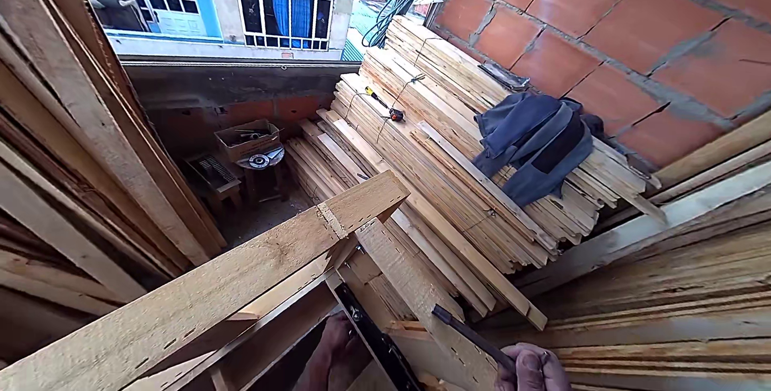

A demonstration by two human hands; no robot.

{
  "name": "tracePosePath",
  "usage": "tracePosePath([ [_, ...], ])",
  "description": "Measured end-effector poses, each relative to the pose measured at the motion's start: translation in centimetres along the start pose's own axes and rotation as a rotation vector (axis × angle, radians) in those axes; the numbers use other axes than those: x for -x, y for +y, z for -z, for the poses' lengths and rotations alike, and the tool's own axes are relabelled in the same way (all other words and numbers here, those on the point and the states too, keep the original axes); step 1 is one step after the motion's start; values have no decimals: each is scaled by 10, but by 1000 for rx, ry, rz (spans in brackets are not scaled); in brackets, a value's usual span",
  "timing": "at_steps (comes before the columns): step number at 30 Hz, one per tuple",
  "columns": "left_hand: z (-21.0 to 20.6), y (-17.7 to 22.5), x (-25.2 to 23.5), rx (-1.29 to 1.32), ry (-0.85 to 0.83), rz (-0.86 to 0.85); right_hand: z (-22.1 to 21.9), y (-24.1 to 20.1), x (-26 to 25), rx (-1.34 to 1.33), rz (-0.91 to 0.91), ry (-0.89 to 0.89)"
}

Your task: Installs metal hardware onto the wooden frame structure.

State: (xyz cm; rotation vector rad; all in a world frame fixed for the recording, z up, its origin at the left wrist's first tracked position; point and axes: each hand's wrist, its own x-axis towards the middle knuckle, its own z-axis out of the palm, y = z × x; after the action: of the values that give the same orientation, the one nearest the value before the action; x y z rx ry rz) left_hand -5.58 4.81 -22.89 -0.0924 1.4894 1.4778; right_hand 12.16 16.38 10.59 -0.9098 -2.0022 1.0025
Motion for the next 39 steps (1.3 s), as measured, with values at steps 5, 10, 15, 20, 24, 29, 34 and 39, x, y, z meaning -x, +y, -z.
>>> tracePosePath([
  [5, 21, 47, 7, -448, -263, 79, -3, -6, -3, 43, 53, 66],
  [10, 21, 38, 9, -354, -235, 87, -2, -5, -4, 24, 45, 63],
  [15, 1, 4, 20, 23, -84, 89, -2, -4, -5, 0, 64, 62],
  [20, -15, 8, 27, 92, 47, 52, -2, -3, -5, 0, 72, 65],
  [24, -14, 17, 29, 56, 61, 20, -3, -4, -5, -6, 75, 62],
  [29, -16, 14, 27, 98, 118, 34, -2, -3, -5, -1, 75, 63],
  [34, -15, 12, 26, 141, 104, 20, -3, -4, -5, -2, 71, 64],
  [39, -9, 22, 28, 6, 64, 28, -2, -4, -5, -8, 80, 61],
])
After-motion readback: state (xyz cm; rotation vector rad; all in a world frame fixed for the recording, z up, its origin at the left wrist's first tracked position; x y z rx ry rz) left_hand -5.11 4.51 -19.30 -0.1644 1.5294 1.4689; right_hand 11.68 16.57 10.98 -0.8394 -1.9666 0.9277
